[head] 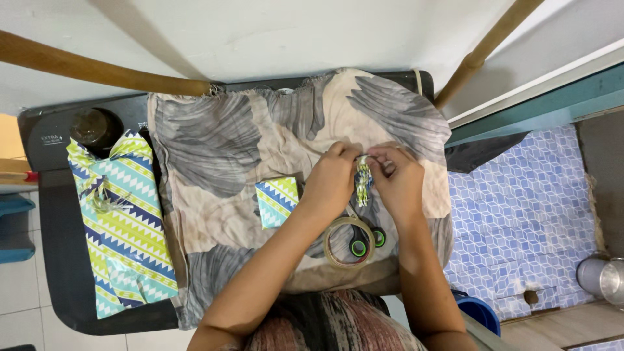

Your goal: The person folds and tapes a small patterned paper-wrapped box, trims excess paper with scissors, and secures a fringed paper tassel with tape. They then place the small wrapped box beside a larger wrapped item on the table.

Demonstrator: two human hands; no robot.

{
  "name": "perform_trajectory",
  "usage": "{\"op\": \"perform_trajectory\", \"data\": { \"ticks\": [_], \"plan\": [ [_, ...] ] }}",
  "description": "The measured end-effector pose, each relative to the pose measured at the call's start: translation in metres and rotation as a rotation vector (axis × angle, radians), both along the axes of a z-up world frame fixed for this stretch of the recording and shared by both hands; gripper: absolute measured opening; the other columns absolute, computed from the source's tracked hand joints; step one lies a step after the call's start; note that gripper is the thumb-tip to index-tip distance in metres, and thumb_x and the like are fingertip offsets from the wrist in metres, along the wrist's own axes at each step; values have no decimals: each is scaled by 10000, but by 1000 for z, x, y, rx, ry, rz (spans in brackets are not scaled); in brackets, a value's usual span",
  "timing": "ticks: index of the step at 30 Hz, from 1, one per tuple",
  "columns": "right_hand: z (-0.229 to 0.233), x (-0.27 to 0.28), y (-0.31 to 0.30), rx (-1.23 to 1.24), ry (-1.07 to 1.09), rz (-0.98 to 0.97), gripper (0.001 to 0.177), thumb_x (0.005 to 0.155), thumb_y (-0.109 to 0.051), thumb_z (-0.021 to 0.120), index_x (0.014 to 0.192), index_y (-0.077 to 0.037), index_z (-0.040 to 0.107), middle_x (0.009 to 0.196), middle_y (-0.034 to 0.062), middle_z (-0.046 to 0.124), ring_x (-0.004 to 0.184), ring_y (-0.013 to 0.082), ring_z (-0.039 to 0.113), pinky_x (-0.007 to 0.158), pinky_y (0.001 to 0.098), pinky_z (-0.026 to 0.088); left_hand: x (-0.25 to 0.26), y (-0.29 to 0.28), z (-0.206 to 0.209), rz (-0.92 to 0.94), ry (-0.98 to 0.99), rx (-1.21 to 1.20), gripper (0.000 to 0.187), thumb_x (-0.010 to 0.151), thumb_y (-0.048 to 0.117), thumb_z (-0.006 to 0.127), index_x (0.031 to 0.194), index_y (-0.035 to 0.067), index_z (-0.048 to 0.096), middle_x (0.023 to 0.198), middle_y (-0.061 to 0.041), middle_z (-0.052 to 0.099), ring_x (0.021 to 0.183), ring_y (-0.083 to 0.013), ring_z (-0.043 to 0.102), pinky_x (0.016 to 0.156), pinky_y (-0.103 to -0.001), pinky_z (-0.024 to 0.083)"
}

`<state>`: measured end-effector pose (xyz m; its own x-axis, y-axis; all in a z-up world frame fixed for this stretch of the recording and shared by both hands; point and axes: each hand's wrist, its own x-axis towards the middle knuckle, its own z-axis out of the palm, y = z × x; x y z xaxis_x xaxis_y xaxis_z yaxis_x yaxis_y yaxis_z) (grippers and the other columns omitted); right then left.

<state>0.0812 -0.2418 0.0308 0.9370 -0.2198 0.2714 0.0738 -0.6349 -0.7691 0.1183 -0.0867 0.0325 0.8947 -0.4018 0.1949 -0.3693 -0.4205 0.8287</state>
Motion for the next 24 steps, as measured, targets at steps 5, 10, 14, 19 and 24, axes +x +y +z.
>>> {"op": "perform_trajectory", "data": {
  "ticks": [5,10,14,19,24],
  "plan": [
    [1,-12,1,-11,-78,-43,110,907,56,768,982,-14,727,912,68,660,624,121,541,567,250,436,-7,10,22,43,21,-36,252,859,35,690,1109,62,707,1067,-146,705,920,-370,684,799,-439,544],
    [8,-33,6,-61,-404,45,144,919,100,725,999,-5,666,1018,109,633,869,181,628,742,279,514,-26,29,47,33,-132,-221,241,876,60,745,1108,108,704,1044,-69,719,890,-263,717,781,-362,573],
    [10,-50,16,-52,-527,73,146,895,87,734,931,-29,653,1002,122,631,878,200,648,733,276,514,-44,44,57,37,-323,-330,221,884,31,781,1078,95,699,1042,-61,729,926,-253,706,819,-354,564],
    [14,-67,28,42,-577,118,138,936,27,715,929,-32,590,1025,130,655,934,219,698,801,309,574,-59,59,63,39,-350,-415,231,865,17,819,1060,60,703,1001,-66,737,891,-240,715,806,-342,566],
    [25,-73,42,286,-569,186,174,970,-39,721,1020,-12,557,1053,139,640,964,213,711,845,324,621,-71,73,71,54,-365,-402,211,847,19,821,1033,65,734,972,-58,729,895,-254,717,814,-347,573]
  ]
}}
